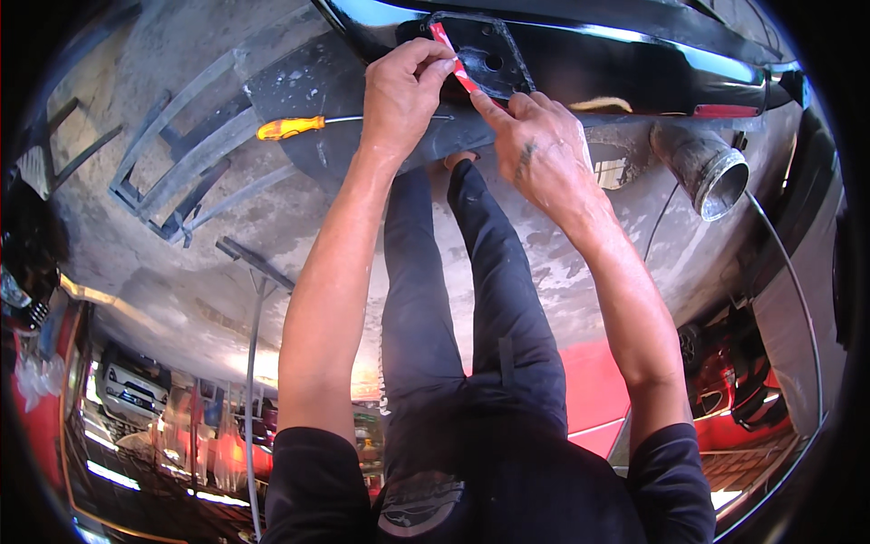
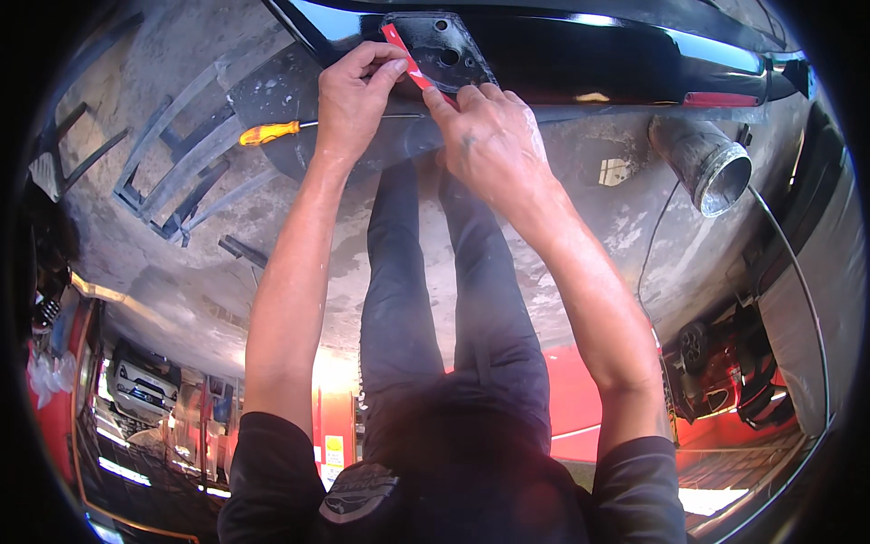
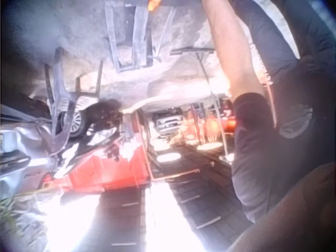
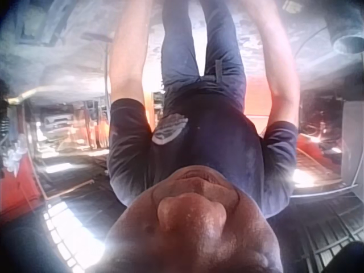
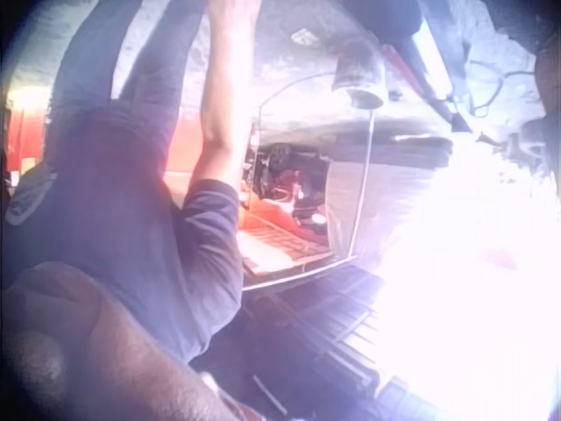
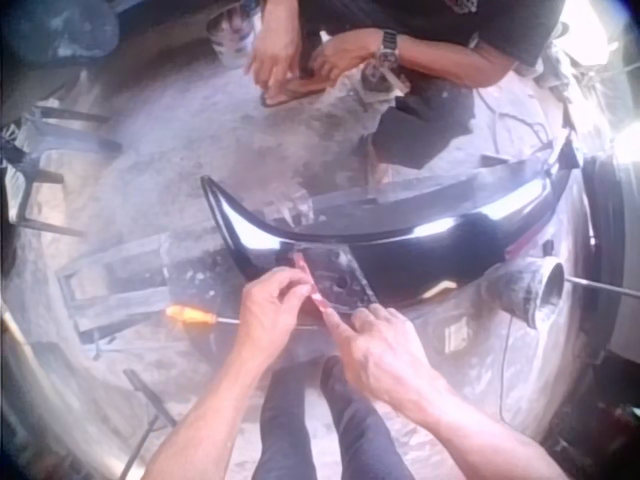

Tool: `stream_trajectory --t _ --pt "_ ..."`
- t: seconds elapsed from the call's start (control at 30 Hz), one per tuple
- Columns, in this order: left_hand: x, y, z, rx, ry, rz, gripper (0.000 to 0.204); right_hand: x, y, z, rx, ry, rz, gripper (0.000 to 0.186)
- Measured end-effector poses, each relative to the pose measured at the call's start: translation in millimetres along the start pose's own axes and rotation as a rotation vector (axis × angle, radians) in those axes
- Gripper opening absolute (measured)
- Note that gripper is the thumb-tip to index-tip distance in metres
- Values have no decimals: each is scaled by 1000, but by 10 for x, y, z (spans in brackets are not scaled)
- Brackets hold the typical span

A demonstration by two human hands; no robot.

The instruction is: The person works on a detached car bumper, connecting wires and applying red tape to the interior surface. They move around the garage to retrieve materials and return to the bumper to continue the repair.

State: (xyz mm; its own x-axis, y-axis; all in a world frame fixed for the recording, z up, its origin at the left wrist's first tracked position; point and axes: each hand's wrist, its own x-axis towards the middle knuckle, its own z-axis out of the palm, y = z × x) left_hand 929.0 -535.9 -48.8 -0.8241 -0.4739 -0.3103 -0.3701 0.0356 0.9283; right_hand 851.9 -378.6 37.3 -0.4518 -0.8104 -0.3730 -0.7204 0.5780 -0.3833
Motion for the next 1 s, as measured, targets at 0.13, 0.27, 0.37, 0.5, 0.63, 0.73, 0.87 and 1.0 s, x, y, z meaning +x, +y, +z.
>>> stream_trajectory --t 0.13,0.27,0.37,0.5,0.63,0.73,0.87,1.0 --pt "-18 21 -32 30 -33 -42 12 -13 -9 66 5 28 -11 43" --pt "-21 79 -52 2 -72 -99 15 -30 -33 89 7 60 -12 42" --pt "-26 133 -69 39 -92 -107 16 -34 -35 88 4 41 -4 41" --pt "-37 65 -31 -2 -69 -117 16 -10 -85 -25 -24 75 -47 35" --pt "-63 5 17 -128 -38 -160 15 83 -215 -55 -80 60 -161 27" --pt "-69 -20 59 -170 15 -152 13 77 -204 -29 -143 20 -227 24" --pt "-97 40 45 -94 -3 -172 15 24 6 -15 -158 11 -201 28" --pt "-106 33 79 -109 23 -170 15 34 77 -34 -129 -13 -168 34"
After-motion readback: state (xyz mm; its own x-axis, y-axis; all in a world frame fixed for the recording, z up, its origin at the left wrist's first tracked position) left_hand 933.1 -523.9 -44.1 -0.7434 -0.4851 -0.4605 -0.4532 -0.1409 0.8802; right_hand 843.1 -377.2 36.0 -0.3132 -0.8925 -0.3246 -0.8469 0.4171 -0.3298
